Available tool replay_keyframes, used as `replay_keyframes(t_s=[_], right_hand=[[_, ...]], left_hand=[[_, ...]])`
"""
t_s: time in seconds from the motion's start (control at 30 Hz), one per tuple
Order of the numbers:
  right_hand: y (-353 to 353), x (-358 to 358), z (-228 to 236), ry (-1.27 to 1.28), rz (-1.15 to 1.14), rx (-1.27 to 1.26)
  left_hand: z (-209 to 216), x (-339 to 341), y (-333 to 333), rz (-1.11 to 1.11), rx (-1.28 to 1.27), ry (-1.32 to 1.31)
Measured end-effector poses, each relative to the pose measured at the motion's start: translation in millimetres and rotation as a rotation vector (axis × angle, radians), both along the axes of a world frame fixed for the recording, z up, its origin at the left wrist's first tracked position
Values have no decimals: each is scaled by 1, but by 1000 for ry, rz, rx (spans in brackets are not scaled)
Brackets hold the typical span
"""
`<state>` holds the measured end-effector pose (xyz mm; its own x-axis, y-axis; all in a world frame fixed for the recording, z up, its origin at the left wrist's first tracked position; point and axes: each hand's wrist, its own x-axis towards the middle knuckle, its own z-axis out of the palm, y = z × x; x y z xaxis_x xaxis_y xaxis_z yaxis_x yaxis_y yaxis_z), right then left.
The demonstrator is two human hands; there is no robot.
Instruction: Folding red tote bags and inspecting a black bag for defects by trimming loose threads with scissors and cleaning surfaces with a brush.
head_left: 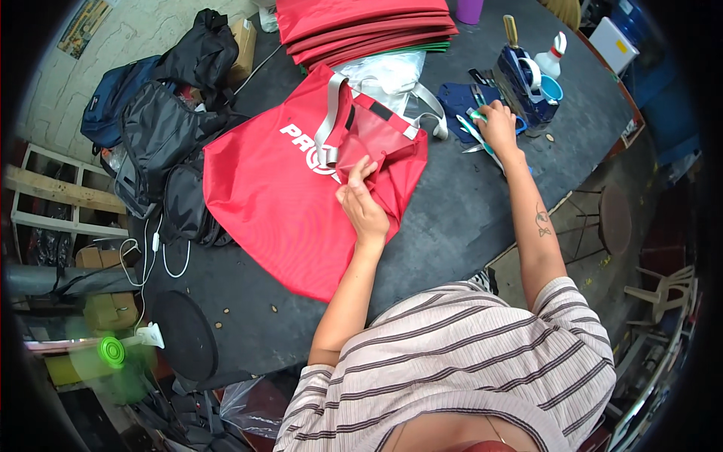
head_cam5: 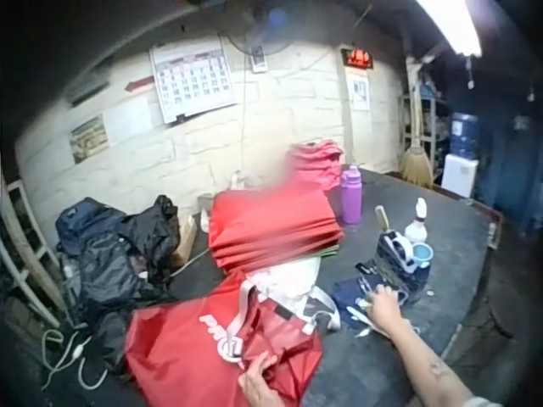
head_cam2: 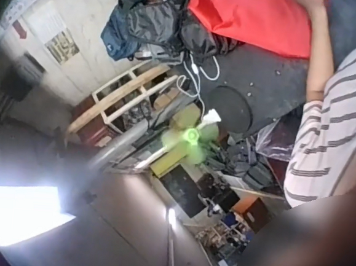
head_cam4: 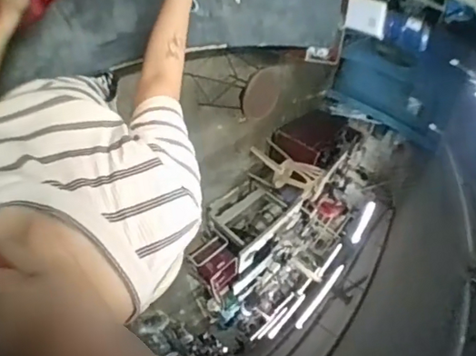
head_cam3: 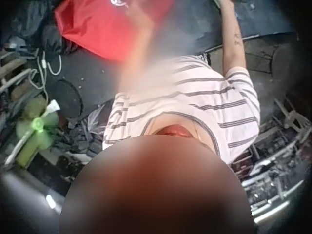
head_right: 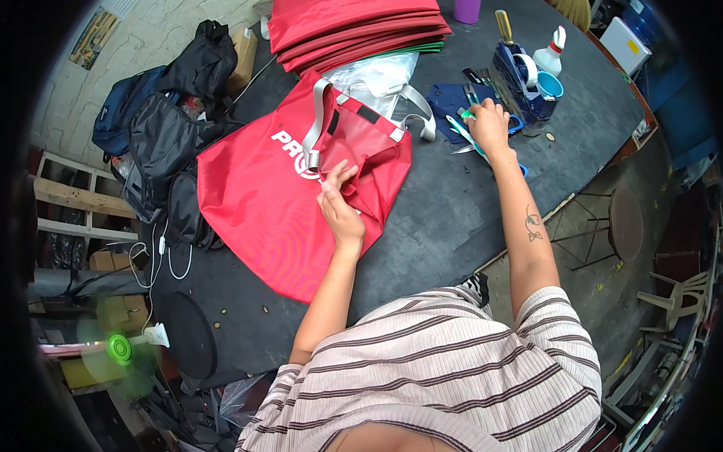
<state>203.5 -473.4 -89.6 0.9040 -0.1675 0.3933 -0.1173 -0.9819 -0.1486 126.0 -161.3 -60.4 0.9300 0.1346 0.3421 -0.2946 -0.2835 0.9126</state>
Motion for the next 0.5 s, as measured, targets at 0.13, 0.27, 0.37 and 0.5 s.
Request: replay_keyframes(t_s=[0.13,0.27,0.37,0.5], right_hand=[[4,-3,17,-34,56,21],[36,-15,36,-195,24,949],[88,-42,41,-265,250,871],[155,-91,29,51,485,755]], left_hand=[[22,8,14,-45,434,-183],[32,22,19,-336,149,-42],[26,25,13,-355,47,-8],[14,23,8,-300,168,-81]])
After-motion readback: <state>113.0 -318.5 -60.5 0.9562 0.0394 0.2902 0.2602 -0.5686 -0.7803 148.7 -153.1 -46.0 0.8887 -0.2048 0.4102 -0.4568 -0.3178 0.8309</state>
